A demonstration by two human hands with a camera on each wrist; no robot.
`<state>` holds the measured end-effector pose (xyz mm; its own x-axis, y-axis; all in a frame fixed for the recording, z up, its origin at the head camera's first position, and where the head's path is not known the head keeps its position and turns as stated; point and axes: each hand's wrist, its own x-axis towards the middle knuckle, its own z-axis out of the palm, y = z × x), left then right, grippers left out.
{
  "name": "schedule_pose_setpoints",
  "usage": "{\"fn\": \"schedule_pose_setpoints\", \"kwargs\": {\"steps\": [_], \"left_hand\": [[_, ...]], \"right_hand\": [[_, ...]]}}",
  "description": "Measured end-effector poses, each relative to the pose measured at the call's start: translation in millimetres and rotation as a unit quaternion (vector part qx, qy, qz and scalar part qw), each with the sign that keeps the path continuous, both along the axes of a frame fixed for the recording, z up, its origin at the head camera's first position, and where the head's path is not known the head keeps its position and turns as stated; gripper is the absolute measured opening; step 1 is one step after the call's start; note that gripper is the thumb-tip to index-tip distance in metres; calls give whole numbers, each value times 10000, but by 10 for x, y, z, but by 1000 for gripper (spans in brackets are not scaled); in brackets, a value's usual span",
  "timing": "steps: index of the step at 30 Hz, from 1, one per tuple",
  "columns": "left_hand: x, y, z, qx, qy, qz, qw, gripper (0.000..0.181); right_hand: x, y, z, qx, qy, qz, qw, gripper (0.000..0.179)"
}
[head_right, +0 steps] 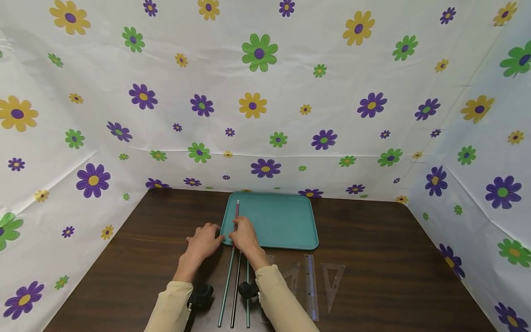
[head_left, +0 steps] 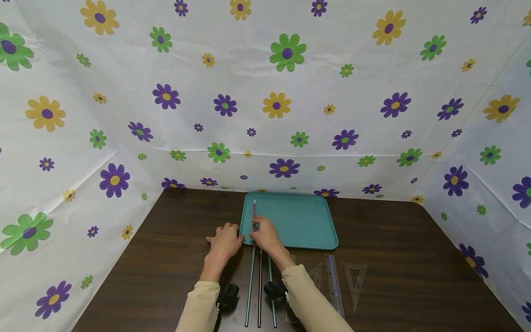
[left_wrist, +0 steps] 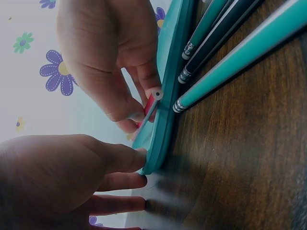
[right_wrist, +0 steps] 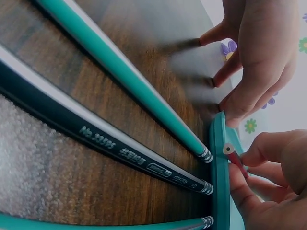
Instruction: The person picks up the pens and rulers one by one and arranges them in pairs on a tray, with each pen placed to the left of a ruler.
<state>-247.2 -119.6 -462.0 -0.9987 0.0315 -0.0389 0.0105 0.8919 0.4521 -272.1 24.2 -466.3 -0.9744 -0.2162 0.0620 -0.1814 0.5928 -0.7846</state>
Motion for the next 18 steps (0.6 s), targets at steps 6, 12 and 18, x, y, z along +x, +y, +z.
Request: {"fn": "schedule_pose_setpoints", "kwargs": {"steps": [6,12,18], "left_hand": [[7,6,5,6,22,-13,10000,38],[12,8,6,66,37,-16,10000,38],[9,2,3,30,35,-23,10000,38]], "right_hand": [[1,12,-21,-93,113,38,9999,42],[2,26,-43,-103,309,120,9994,26],[24,51,-38,-77,209,169,9996,26]]}}
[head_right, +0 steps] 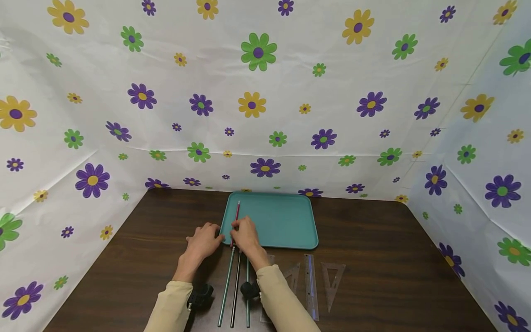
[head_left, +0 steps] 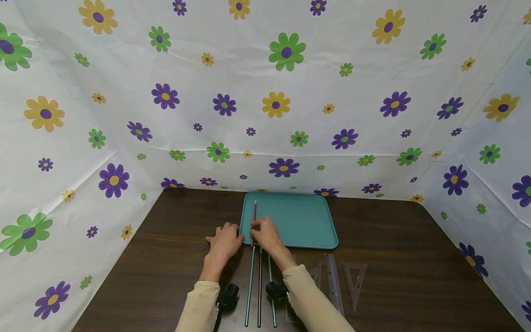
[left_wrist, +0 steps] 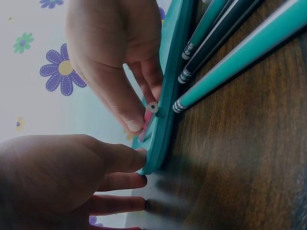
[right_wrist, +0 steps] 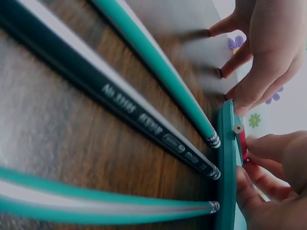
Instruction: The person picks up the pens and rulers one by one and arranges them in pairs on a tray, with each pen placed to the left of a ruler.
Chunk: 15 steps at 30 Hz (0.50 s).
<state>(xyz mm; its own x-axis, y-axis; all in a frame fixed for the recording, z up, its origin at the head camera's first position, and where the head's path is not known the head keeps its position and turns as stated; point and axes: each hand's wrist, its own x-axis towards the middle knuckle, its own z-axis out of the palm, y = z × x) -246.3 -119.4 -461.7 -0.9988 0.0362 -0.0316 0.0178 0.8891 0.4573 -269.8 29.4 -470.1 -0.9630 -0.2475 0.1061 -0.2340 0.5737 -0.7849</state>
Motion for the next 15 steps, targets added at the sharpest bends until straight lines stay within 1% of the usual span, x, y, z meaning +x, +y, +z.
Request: {"fn": "schedule_pose_setpoints", "kwargs": {"steps": [6,10,13,15], "left_hand": [[-5,3,-12,-17,-17,-5,10000,39],[-13,4,-23,-15,-37,13,10000,38],[-20,5,-23,-31,-24,23,10000,38],[-22,6,-19,-48,-25,18,10000,38]], "right_hand": [[12,17,16,452,37,204,9988,31],[5,21,-2,562,122,365,9977,34],[4,15,-12,785,312,360,9958,34],[9,10,-14,914,350,322,9947,35]]}}
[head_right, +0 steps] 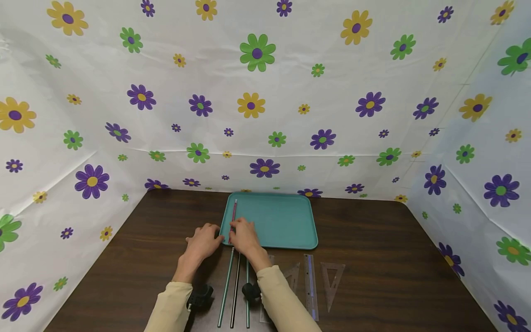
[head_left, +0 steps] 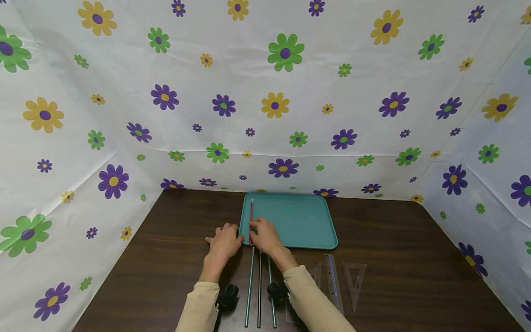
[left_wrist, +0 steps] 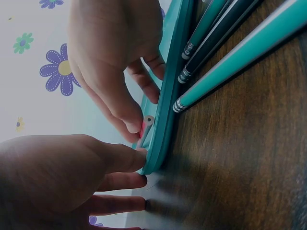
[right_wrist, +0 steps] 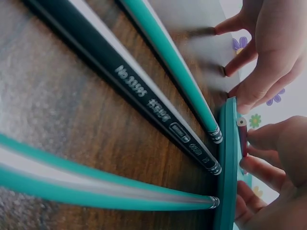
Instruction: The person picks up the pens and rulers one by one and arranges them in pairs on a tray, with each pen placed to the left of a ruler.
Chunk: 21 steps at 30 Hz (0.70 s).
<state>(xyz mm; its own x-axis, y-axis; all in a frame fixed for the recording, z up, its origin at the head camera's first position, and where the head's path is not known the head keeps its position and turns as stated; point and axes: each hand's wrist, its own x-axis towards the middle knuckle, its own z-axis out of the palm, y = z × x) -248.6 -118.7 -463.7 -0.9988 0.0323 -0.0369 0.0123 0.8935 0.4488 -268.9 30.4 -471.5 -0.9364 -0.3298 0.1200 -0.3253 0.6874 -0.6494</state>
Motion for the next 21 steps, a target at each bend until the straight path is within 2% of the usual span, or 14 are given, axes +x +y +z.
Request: {"fn": "schedule_pose_setpoints", "kwargs": {"steps": [8,21], "left_hand": [[-1,6,4,15,-76,16,10000,40],[3,0,13,83,-9,15,10000,39]], "right_hand": [[17,-16,-37,891,267,-132,9956,38],[40,-31,-56,1013,383,-59,9941,43]]}}
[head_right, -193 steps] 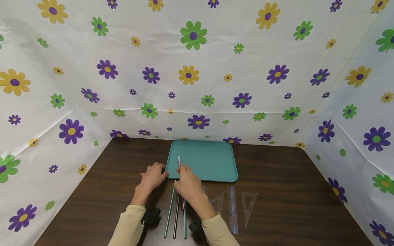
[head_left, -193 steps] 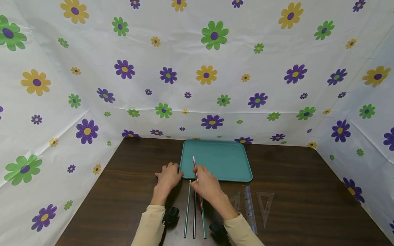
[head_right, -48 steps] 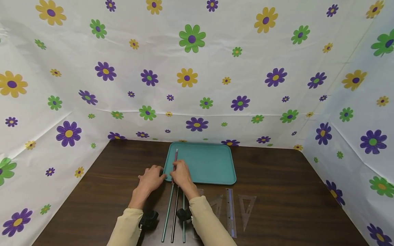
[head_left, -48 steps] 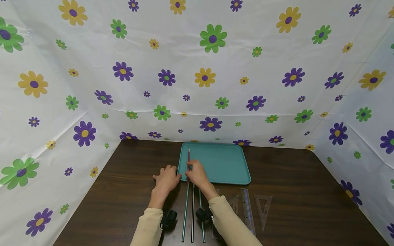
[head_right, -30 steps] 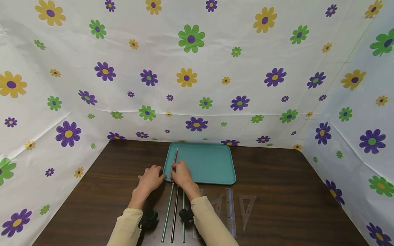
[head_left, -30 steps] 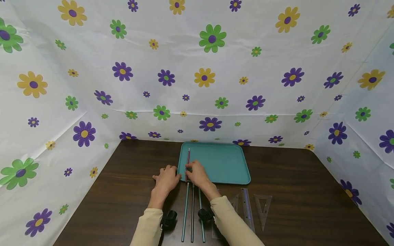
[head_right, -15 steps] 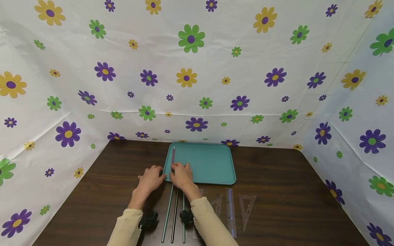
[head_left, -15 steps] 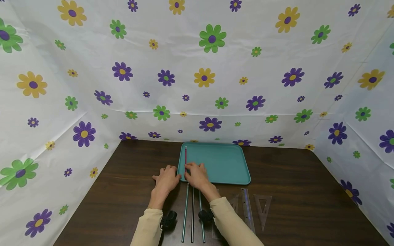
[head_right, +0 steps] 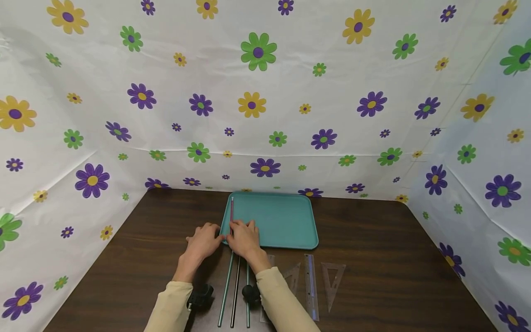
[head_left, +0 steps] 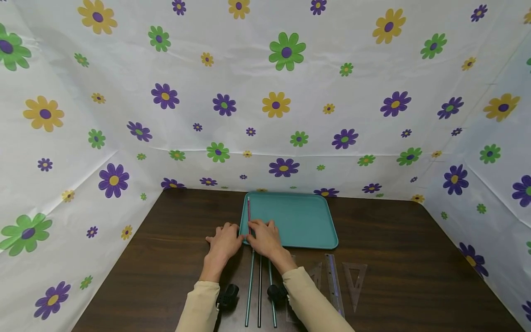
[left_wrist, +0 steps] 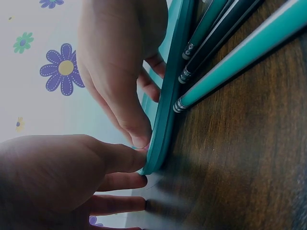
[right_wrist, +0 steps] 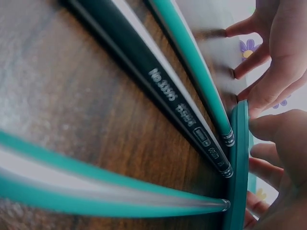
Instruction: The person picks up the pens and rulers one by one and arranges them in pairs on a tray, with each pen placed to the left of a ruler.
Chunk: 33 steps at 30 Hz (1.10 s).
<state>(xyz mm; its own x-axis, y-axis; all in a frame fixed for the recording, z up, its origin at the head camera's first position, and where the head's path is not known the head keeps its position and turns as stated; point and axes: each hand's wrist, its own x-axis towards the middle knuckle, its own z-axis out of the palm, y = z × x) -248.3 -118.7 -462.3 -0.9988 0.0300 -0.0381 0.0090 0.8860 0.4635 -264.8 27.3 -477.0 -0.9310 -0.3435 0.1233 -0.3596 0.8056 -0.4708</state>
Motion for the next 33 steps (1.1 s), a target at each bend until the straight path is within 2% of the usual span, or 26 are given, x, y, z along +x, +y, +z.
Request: {"fn": "schedule_pose_setpoints", "kwargs": {"steps": [10,17,26,33], "left_hand": [[-3,-16,12,-17,-21,-37,10000,39],[5,-13,20,19,-56,-41,10000,41],[17,1,42,0,-79,2,10000,40],[2,2,17,-128,-94,-5,9999,40]], "right_hand": [[7,8,14,-386,-141,-117,9991,41],[35,11,47,-562,-44,-80,9984,39],[102,-7,125,-379,96,89,9992,41],[149,-13,189,-253,101,179,9995,44]]}}
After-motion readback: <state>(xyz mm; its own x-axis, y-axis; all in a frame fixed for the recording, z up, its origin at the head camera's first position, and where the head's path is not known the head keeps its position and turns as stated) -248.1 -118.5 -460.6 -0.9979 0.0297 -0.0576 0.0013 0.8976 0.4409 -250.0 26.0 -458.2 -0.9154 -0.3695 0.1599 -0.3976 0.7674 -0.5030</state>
